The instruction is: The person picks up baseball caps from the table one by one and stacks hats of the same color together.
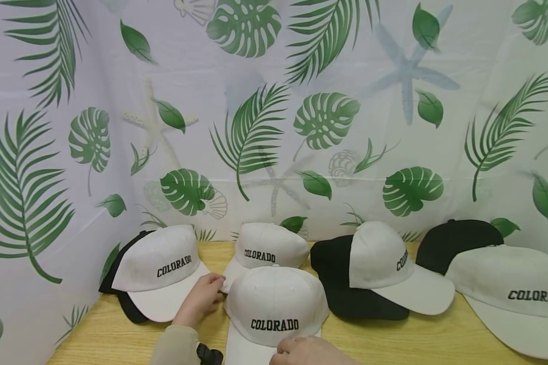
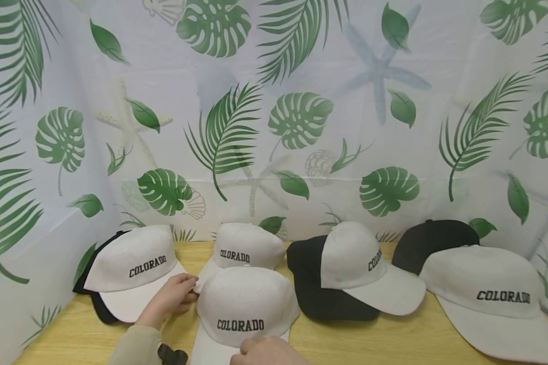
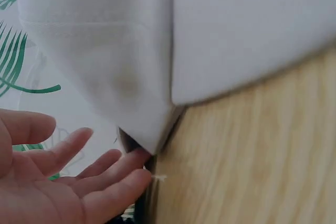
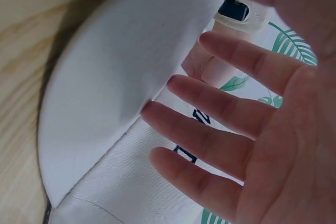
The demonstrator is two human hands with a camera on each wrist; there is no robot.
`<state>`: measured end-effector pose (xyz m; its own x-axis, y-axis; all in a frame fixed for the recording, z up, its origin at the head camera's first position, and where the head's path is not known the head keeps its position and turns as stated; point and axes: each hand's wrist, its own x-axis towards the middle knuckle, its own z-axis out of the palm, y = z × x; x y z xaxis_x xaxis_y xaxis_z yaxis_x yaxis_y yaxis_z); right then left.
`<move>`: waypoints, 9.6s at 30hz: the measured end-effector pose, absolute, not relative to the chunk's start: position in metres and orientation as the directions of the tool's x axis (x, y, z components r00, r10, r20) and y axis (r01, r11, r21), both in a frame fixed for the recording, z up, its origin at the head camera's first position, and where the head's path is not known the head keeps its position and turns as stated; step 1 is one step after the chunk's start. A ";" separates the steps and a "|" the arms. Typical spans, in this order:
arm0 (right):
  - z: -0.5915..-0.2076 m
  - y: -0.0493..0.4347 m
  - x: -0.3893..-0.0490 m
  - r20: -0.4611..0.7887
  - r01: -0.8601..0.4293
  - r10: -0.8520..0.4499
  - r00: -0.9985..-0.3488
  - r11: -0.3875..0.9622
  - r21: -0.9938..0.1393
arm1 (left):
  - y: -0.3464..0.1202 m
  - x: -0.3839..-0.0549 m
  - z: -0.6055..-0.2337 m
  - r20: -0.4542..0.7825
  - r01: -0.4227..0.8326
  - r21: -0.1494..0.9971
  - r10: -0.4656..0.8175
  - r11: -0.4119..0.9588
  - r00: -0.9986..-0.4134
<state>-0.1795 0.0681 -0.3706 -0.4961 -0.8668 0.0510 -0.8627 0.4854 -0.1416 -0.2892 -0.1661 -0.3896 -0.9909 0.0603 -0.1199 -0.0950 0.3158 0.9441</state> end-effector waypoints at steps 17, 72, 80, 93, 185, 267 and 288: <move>-0.370 0.068 -0.180 0.028 -0.855 -0.862 -0.506 0.498 -0.146 | -0.159 -0.290 -0.386 -0.221 -0.213 0.900 0.023 -0.381 -0.975; -0.369 0.069 -0.179 0.020 -0.865 -0.873 -0.488 0.480 -0.145 | -0.143 -0.274 -0.344 -0.046 0.030 0.736 -0.094 -0.677 -0.995; -0.371 0.068 -0.187 0.093 -0.829 -0.841 -0.533 0.496 -0.258 | -0.136 -0.261 -0.324 -0.033 0.050 0.689 -0.101 -0.723 -0.994; -0.365 0.075 -0.205 0.031 -0.646 -0.697 -0.717 0.647 -0.405 | -0.126 -0.248 -0.310 0.019 0.031 0.753 -0.025 -0.657 -1.000; -0.380 0.105 -0.232 -0.145 -0.057 -0.347 -0.926 0.512 -0.857 | -0.174 -0.270 -0.367 -0.192 0.075 0.750 0.324 0.658 -0.927; -0.383 0.108 -0.238 -0.201 -0.179 -0.464 -0.863 0.652 -0.736 | -0.158 -0.263 -0.368 -0.285 0.168 0.526 0.359 0.834 -0.889; -0.379 0.106 -0.235 -0.200 -0.165 -0.509 -0.837 0.584 -0.795 | -0.164 -0.261 -0.367 -0.304 0.090 0.558 0.305 0.825 -0.903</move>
